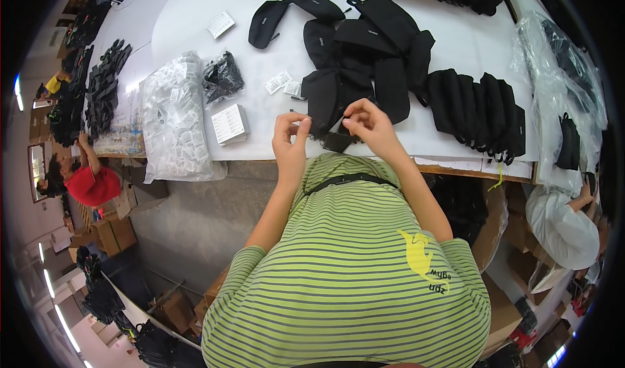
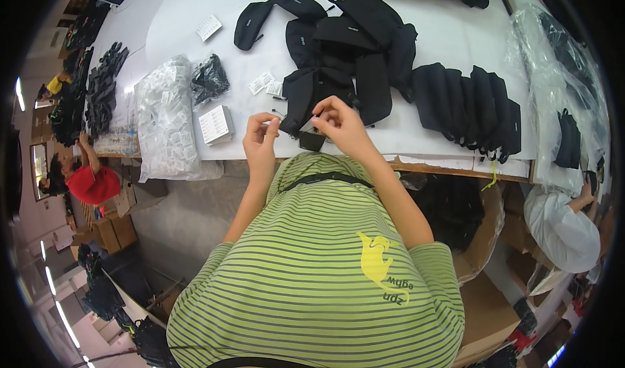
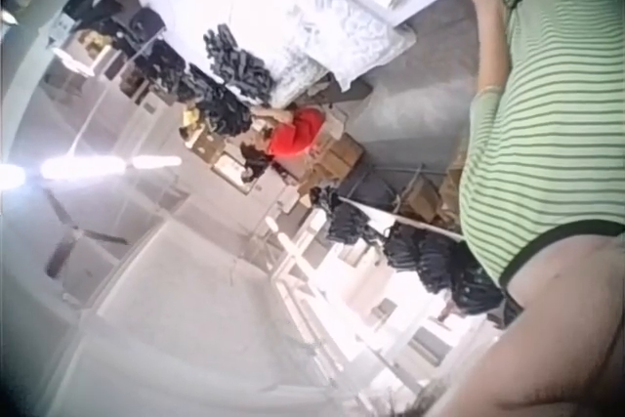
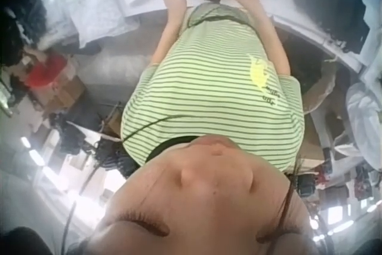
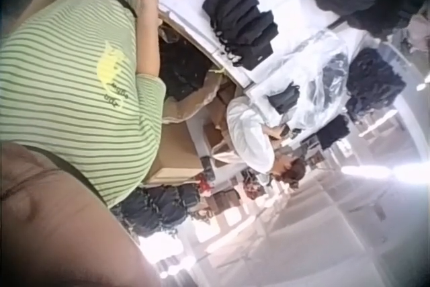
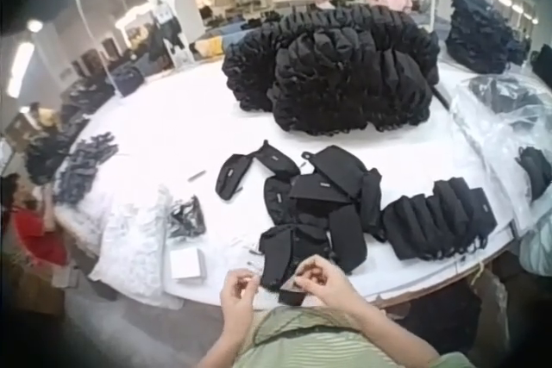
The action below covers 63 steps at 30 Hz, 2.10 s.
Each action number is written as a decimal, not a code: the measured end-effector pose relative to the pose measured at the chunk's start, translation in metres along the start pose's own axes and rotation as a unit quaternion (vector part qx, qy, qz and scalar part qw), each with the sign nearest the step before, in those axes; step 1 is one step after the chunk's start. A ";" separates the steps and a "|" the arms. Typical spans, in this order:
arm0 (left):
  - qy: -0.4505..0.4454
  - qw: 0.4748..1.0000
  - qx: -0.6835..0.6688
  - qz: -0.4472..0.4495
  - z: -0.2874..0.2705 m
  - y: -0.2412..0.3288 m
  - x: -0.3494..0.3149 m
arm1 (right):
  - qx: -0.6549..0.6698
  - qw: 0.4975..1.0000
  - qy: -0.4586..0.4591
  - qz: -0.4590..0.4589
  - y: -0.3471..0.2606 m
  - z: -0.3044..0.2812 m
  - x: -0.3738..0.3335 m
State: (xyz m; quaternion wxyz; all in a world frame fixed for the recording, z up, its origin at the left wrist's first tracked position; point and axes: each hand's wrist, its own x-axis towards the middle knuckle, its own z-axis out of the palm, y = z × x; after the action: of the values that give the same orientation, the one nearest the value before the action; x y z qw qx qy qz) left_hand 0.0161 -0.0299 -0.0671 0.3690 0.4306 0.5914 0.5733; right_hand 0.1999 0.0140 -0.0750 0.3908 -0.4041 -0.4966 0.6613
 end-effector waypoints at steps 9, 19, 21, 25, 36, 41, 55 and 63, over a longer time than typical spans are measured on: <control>-0.130 0.977 -0.114 -0.125 0.008 0.043 -0.007 | 0.137 0.990 -0.003 0.026 -0.032 -0.002 -0.017; -0.160 0.979 -0.069 -0.109 0.018 0.046 -0.011 | 0.125 0.992 0.008 0.033 -0.030 0.004 -0.017; -0.158 0.980 -0.060 -0.105 0.019 0.044 -0.012 | 0.126 0.991 0.008 0.037 -0.029 0.005 -0.017; -0.145 0.983 -0.025 -0.109 0.022 0.050 -0.014 | 0.114 0.992 0.014 0.044 -0.029 0.004 -0.018; -0.122 0.988 -0.021 -0.088 0.027 0.051 -0.017 | 0.164 0.984 0.023 0.068 -0.022 0.006 -0.018; -0.119 0.988 -0.016 -0.093 0.027 0.052 -0.017 | 0.173 0.982 0.021 0.071 -0.025 0.007 -0.019; -0.125 0.990 0.071 -0.001 0.021 0.050 -0.012 | -0.004 0.999 -0.033 0.033 -0.041 -0.003 -0.006; -0.128 0.992 -0.008 -0.016 0.006 0.056 0.013 | -0.046 0.972 -0.005 0.228 0.031 -0.031 0.051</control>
State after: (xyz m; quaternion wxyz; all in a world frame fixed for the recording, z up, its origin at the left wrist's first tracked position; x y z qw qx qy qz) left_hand 0.0220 -0.0167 -0.0106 0.4540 0.4884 0.5416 0.5119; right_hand 0.2064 0.0656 -0.1185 0.2083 -0.5212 -0.4228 0.7115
